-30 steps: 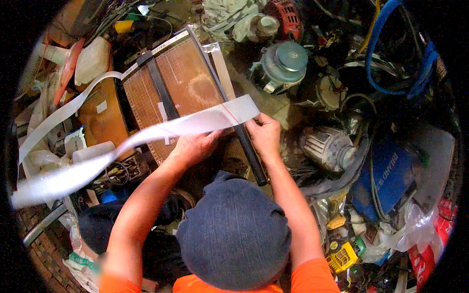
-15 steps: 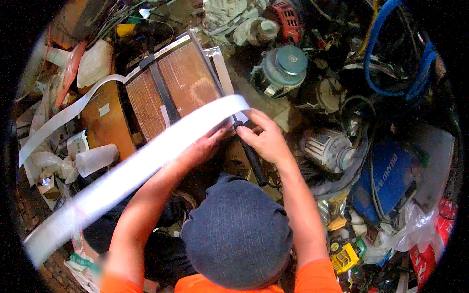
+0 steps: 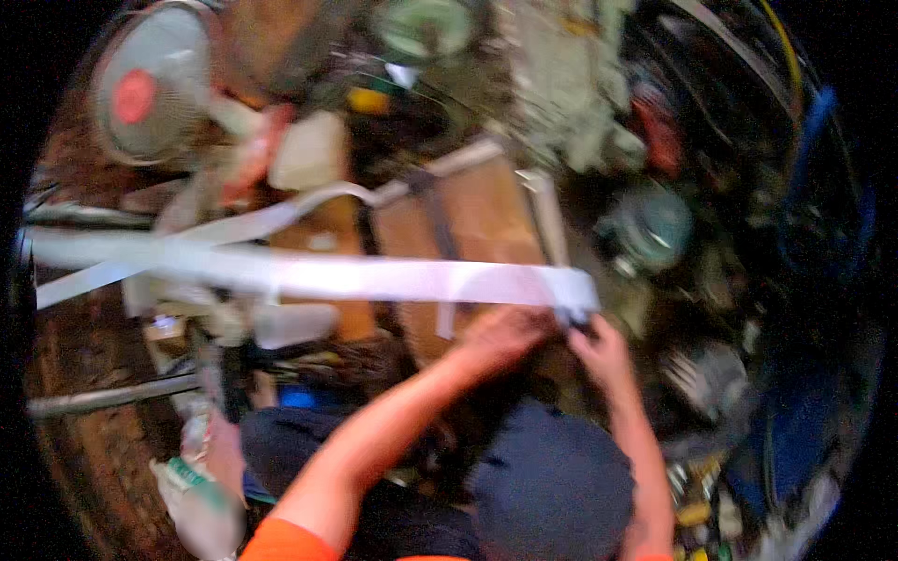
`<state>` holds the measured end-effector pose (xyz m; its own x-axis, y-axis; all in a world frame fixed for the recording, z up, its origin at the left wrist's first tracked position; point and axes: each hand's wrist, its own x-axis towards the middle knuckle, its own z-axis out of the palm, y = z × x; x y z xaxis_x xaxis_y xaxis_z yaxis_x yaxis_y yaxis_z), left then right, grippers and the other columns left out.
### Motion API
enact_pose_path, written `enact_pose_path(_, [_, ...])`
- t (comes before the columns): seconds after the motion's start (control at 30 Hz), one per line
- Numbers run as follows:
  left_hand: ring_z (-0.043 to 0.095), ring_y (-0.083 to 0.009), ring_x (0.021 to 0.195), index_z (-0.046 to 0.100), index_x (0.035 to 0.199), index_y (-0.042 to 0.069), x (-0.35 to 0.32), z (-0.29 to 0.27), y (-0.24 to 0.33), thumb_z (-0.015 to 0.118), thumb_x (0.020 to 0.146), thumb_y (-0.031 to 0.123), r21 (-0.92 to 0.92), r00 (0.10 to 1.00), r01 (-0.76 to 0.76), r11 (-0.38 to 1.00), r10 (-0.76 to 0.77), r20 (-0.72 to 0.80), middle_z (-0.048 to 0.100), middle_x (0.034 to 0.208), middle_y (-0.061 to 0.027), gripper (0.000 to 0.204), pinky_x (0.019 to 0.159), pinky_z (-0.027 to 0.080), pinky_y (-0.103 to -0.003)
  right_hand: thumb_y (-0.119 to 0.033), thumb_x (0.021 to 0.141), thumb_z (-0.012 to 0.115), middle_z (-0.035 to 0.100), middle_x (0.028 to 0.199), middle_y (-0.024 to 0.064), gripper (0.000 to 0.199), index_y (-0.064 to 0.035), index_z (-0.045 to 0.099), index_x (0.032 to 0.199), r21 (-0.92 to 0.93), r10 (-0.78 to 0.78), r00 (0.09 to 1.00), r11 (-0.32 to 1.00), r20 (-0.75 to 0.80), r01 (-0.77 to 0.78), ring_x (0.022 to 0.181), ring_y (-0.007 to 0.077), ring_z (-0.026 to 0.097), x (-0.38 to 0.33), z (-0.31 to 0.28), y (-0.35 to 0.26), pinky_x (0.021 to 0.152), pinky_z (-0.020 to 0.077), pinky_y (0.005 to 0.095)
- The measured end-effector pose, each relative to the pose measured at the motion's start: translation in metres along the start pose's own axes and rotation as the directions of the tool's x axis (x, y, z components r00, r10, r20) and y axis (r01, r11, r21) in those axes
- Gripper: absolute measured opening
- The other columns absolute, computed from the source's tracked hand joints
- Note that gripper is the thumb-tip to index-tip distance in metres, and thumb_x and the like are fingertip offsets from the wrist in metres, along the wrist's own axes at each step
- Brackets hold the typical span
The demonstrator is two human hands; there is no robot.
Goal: The person inserts white paper strips into the slots of a motor stator. They then sit on the floor and use a paper cutter to cut a long white tape into smaller pieces. Finally, they return to the stator and continue inserting the cut paper strips into the slots.
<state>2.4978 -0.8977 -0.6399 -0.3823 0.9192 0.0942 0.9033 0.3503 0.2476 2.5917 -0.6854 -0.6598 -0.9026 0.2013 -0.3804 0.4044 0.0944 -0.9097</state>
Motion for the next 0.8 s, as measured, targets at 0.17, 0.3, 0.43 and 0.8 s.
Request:
enact_pose_path(0.17, [0.045, -0.0336, 0.126, 0.054, 0.124, 0.003, 0.002, 0.001, 0.003, 0.054, 0.081, 0.013, -0.212, 0.990, -0.032, 0.977, 0.001, -0.144, 0.048, 0.133, -0.0172, 0.044, 0.109, 0.037, -0.043, -0.003, 0.083, 0.061, 0.062, 0.111, 0.0095, 0.057, 0.0024, 0.047, 0.137, 0.144, 0.007, 0.997, 0.990, -0.083, 0.005, 0.086, 0.0143, 0.059, -0.016, 0.004, -0.009, 0.073, 0.0503, 0.0253])
enact_pose_path(0.3, [0.043, -0.0329, 0.127, 0.045, 0.136, 0.006, -0.002, -0.008, 0.003, 0.052, 0.079, 0.015, -0.159, 0.987, -0.028, 0.987, 0.002, -0.162, 0.046, 0.134, -0.0174, 0.058, 0.110, 0.036, -0.043, 0.000, 0.079, 0.062, 0.062, 0.089, 0.0026, 0.058, 0.0005, 0.049, 0.136, -0.016, 0.014, 0.993, 1.000, -0.120, -0.016, 0.060, 0.0051, 0.051, -0.024, 0.012, -0.061, 0.054, 0.0458, 0.0224])
enact_pose_path(0.43, [0.043, -0.0358, 0.127, 0.047, 0.134, 0.006, -0.002, 0.002, 0.001, 0.052, 0.080, 0.014, -0.143, 0.984, -0.015, 0.990, -0.010, -0.176, 0.044, 0.133, -0.0198, 0.055, 0.109, 0.036, -0.044, -0.004, 0.080, 0.063, 0.067, 0.084, 0.0068, 0.051, 0.0037, 0.054, 0.129, -0.088, -0.047, 0.992, 0.995, -0.118, 0.036, 0.063, 0.0110, 0.057, -0.022, 0.007, -0.064, 0.059, 0.0475, 0.0263])
enact_pose_path(0.8, [0.045, -0.0347, 0.127, 0.045, 0.133, 0.000, -0.021, -0.069, 0.000, 0.041, 0.098, 0.030, -0.263, 0.798, 0.379, 0.887, -0.169, 0.578, 0.047, 0.134, -0.0240, 0.046, 0.108, 0.036, -0.046, -0.011, 0.081, 0.064, 0.063, 0.088, 0.0194, 0.015, 0.0006, 0.061, 0.090, -0.659, -0.618, 0.785, 0.569, 0.052, 0.492, 0.083, 0.0390, 0.060, -0.014, -0.001, -0.115, 0.073, 0.0483, 0.0468])
